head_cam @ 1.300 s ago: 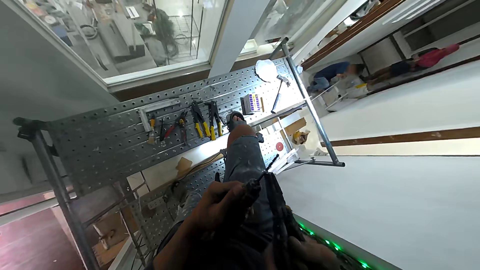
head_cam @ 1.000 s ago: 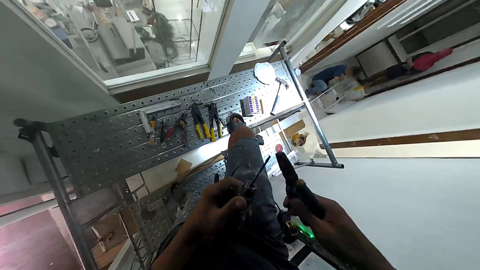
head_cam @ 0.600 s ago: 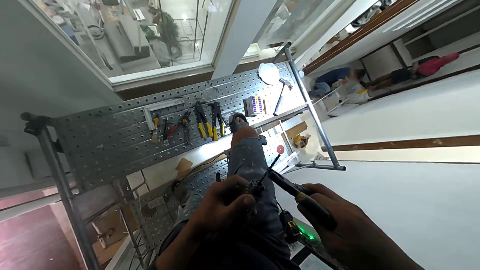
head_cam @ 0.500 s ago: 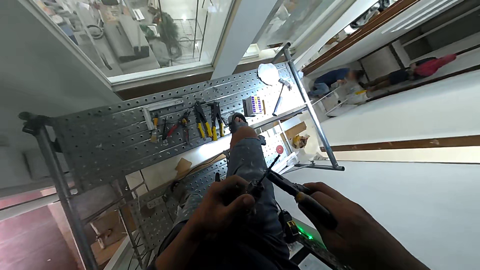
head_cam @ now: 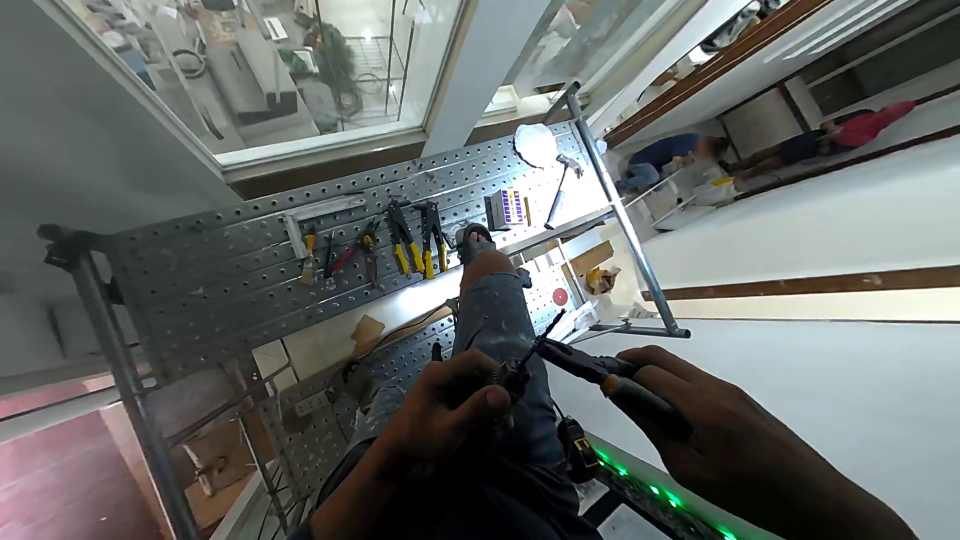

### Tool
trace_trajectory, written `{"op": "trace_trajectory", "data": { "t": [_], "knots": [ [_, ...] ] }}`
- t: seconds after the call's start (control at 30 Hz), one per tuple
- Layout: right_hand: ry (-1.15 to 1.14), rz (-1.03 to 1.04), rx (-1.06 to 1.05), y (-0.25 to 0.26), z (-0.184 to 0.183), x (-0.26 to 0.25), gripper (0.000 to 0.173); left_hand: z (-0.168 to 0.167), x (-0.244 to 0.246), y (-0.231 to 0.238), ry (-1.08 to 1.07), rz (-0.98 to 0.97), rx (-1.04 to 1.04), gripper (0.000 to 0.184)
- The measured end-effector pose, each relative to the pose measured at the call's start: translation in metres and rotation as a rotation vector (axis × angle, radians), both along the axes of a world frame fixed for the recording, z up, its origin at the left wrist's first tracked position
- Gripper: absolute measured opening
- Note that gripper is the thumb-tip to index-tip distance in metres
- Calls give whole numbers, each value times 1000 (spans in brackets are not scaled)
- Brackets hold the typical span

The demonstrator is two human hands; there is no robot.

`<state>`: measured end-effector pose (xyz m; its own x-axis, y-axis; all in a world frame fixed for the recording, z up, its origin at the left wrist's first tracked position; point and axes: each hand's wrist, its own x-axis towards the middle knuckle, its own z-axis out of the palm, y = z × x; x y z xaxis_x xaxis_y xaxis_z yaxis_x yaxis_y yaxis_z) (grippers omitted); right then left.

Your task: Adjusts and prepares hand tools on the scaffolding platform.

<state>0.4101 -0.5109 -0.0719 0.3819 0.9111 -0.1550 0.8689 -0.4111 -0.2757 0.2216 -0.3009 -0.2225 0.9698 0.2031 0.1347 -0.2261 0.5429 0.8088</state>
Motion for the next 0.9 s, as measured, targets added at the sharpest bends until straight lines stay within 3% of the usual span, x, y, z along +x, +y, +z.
{"op": "trace_trajectory", "data": {
  "t": [0.17,0.4,0.53,0.73,0.9],
  "knots": [
    [15,55,-10,-3,-4,9,22,-1,1,1,-25,-12,8,34],
    [424,161,83,-2,-44,29,22,3,2,3,-25,-62,86,37],
    [347,234,104,6,-45,39,25,0,1,4,-55,-88,48,41],
    [216,502,120,32,-30,78,27,6,2,6,-57,-94,98,40],
    [479,430,162,36,-62,61,29,-3,-2,7,-35,-145,1,46]
  ]
}}
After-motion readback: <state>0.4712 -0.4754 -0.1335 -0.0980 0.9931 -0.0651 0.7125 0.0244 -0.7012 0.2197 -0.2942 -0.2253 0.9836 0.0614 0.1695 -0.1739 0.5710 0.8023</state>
